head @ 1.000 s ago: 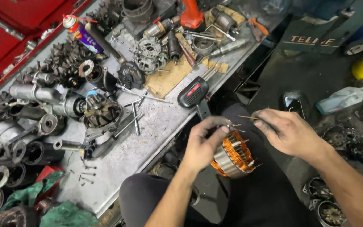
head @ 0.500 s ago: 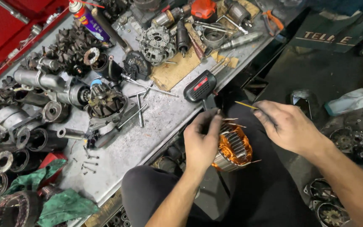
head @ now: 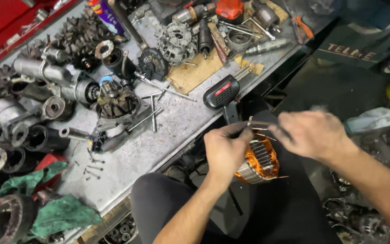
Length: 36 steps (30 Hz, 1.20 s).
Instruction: The person holds a motor stator with copper windings and uses a yellow-handled tool to scrape and clean the wire ends. The person rotates the stator to access different sections while working on the windings.
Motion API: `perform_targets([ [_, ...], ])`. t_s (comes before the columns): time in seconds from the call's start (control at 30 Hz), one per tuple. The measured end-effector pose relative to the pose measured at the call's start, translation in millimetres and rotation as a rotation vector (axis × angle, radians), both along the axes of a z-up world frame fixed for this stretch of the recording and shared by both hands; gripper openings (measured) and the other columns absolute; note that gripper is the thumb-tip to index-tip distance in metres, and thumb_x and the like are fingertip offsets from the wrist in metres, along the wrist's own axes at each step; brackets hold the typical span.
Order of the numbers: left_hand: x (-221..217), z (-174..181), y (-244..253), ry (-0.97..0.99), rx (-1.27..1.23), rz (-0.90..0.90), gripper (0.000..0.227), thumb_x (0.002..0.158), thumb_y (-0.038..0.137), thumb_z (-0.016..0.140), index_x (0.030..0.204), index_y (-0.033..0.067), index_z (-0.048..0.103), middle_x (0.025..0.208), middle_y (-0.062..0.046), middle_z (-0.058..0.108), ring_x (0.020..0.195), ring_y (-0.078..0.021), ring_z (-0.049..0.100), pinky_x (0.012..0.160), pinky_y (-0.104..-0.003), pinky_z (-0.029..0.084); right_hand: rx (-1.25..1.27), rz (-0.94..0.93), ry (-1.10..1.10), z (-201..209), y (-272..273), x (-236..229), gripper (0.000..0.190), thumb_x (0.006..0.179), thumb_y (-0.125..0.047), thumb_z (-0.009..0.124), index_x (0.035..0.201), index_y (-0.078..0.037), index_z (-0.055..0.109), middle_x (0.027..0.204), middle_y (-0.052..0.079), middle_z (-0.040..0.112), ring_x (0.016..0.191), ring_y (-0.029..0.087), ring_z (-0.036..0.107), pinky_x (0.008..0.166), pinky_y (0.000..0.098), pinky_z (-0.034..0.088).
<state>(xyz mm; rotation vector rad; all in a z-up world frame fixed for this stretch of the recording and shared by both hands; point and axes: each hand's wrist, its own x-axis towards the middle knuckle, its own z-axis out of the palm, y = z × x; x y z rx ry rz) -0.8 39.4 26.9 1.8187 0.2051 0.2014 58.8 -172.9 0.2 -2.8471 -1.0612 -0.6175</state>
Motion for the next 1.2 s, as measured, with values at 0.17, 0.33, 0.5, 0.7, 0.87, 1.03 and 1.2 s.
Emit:
perform_targets([
  [0.17, -5, 3, -15, -0.127, 0.088, -0.035, 0.021, 0.082, 0.010, 0.069, 0.098, -0.0010, 0.077, 0.097, -0.010, 0.081, 0.078, -0.0214, 0.079, 0.069, -0.026, 0.060, -0.132, -0.086, -0.074, -4, -20, -1, 0.037, 0.102, -0.042, 0.063, 0.077, -0.016, 0.056, 0.062, 0.002, 0.060, 0.047, 0.025, 0.058, 0.045, 0.0387, 0.046],
  [0.33, -11, 8, -27, -0.228, 0.167, -0.069, 0.016, 0.081, 0.006, 0.067, 0.091, -0.0012, 0.076, 0.096, -0.008, 0.078, 0.076, -0.0247, 0.074, 0.066, -0.030, 0.057, -0.190, -0.086, -0.156, -13, -37, -4, 0.031, 0.099, -0.041, 0.065, 0.080, -0.019, 0.055, 0.063, -0.002, 0.064, 0.051, 0.024, 0.062, 0.046, 0.0365, 0.047],
  [0.5, -18, -5, -43, -0.281, 0.449, -0.137, 0.016, 0.086, 0.014, 0.064, 0.093, 0.0034, 0.075, 0.105, -0.007, 0.078, 0.111, -0.0299, 0.070, 0.094, -0.046, 0.049, -0.276, -0.122, -0.098, -14, -51, -14, 0.036, 0.104, -0.049, 0.056, 0.083, -0.020, 0.060, 0.065, -0.003, 0.068, 0.044, 0.019, 0.061, 0.038, 0.0333, 0.045],
  [0.7, -18, -9, -46, -0.288, 0.525, -0.105, 0.020, 0.087, 0.017, 0.064, 0.099, 0.0044, 0.075, 0.105, -0.008, 0.078, 0.110, -0.0303, 0.069, 0.093, -0.049, 0.049, -0.178, -0.179, -0.038, 6, -50, -30, 0.040, 0.097, -0.045, 0.065, 0.072, -0.015, 0.055, 0.060, 0.003, 0.060, 0.048, 0.030, 0.058, 0.048, 0.0437, 0.045],
  [0.87, -18, -3, -54, -0.327, 0.563, -0.100, 0.015, 0.087, 0.014, 0.065, 0.092, 0.0022, 0.073, 0.102, -0.008, 0.077, 0.102, -0.0296, 0.069, 0.094, -0.051, 0.048, -0.243, -0.343, -0.100, 3, -71, -15, 0.045, 0.107, -0.049, 0.060, 0.076, -0.017, 0.053, 0.062, 0.002, 0.060, 0.048, 0.029, 0.057, 0.047, 0.0415, 0.044],
  [1.03, -21, -6, -58, -0.352, 0.585, -0.097, 0.016, 0.088, 0.015, 0.064, 0.091, 0.0028, 0.074, 0.104, -0.009, 0.077, 0.109, -0.0312, 0.068, 0.099, -0.053, 0.046, -0.157, -0.245, 0.046, -8, -56, -30, 0.041, 0.096, -0.051, 0.061, 0.073, -0.017, 0.057, 0.061, 0.001, 0.065, 0.046, 0.030, 0.060, 0.043, 0.0435, 0.048],
  [1.2, -17, -5, -55, -0.322, 0.570, -0.080, 0.011, 0.087, 0.012, 0.064, 0.087, 0.0041, 0.071, 0.094, -0.008, 0.075, 0.094, -0.0292, 0.067, 0.091, -0.049, 0.049, -0.073, -0.422, 0.169, 0, -57, -38, 0.042, 0.090, -0.053, 0.065, 0.067, -0.017, 0.060, 0.058, 0.007, 0.062, 0.050, 0.035, 0.059, 0.050, 0.0474, 0.047],
])
